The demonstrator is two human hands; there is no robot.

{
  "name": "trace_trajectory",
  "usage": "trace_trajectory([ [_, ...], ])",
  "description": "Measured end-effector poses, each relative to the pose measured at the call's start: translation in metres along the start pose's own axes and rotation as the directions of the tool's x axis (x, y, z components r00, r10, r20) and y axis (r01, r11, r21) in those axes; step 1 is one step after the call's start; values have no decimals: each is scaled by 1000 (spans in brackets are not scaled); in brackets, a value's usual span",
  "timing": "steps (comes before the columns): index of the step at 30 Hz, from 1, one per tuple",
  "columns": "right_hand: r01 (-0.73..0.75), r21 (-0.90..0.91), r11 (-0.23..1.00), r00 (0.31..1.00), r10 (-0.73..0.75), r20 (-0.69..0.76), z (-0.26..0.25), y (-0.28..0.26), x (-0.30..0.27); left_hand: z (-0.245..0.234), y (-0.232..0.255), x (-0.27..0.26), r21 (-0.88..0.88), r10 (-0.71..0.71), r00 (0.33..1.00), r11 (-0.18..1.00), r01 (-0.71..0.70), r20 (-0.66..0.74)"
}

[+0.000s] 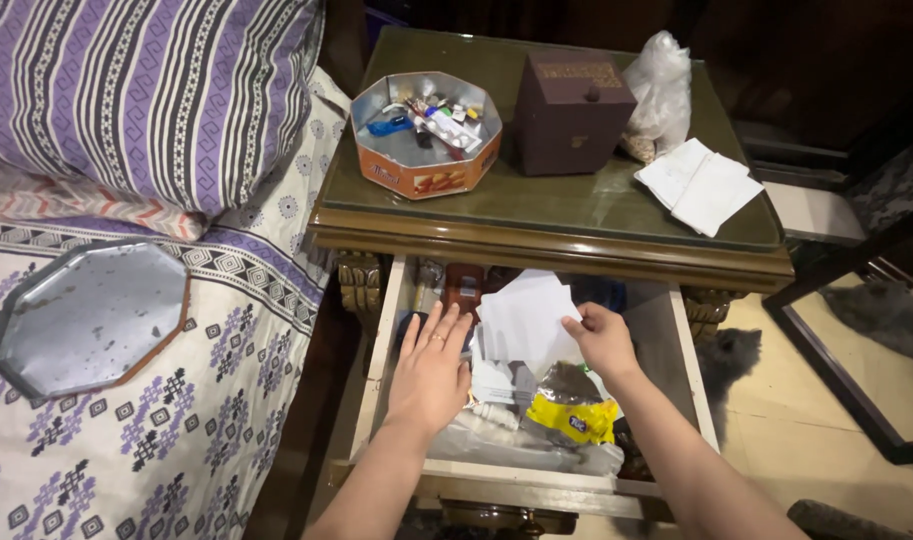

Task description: Searching through a cluttered nightstand drawer and placing items on top of the nightstand.

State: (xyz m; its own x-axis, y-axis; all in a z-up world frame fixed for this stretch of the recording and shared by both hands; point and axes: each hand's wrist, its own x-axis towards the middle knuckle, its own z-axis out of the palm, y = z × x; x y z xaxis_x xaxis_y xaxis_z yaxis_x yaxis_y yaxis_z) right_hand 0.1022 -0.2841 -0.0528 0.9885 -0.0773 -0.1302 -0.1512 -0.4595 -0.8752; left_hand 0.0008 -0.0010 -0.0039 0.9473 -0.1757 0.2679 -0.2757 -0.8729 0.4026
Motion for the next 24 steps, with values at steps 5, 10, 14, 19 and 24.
trace_trajectory([
  [5,30,212,977,999,-27,-16,-10,3,0,-2,2,1,-14,0,1000,1000,0,-11],
  [10,3,332,943,1000,-1,-7,-22,-6,-12,-5,5,1,-26,6,1000,1000,-7,-13],
  [14,-59,354,933,998,61,6,-33,-23,-28,-7,7,2,-47,0,1000,999,-1,-26],
  [19,-120,397,910,993,117,31,-45,-23,-35,-13,11,3,-52,-27,1000,998,26,-15],
  [24,-120,421,899,993,102,65,-62,-25,-39,-15,11,5,-47,-43,999,998,44,16],
])
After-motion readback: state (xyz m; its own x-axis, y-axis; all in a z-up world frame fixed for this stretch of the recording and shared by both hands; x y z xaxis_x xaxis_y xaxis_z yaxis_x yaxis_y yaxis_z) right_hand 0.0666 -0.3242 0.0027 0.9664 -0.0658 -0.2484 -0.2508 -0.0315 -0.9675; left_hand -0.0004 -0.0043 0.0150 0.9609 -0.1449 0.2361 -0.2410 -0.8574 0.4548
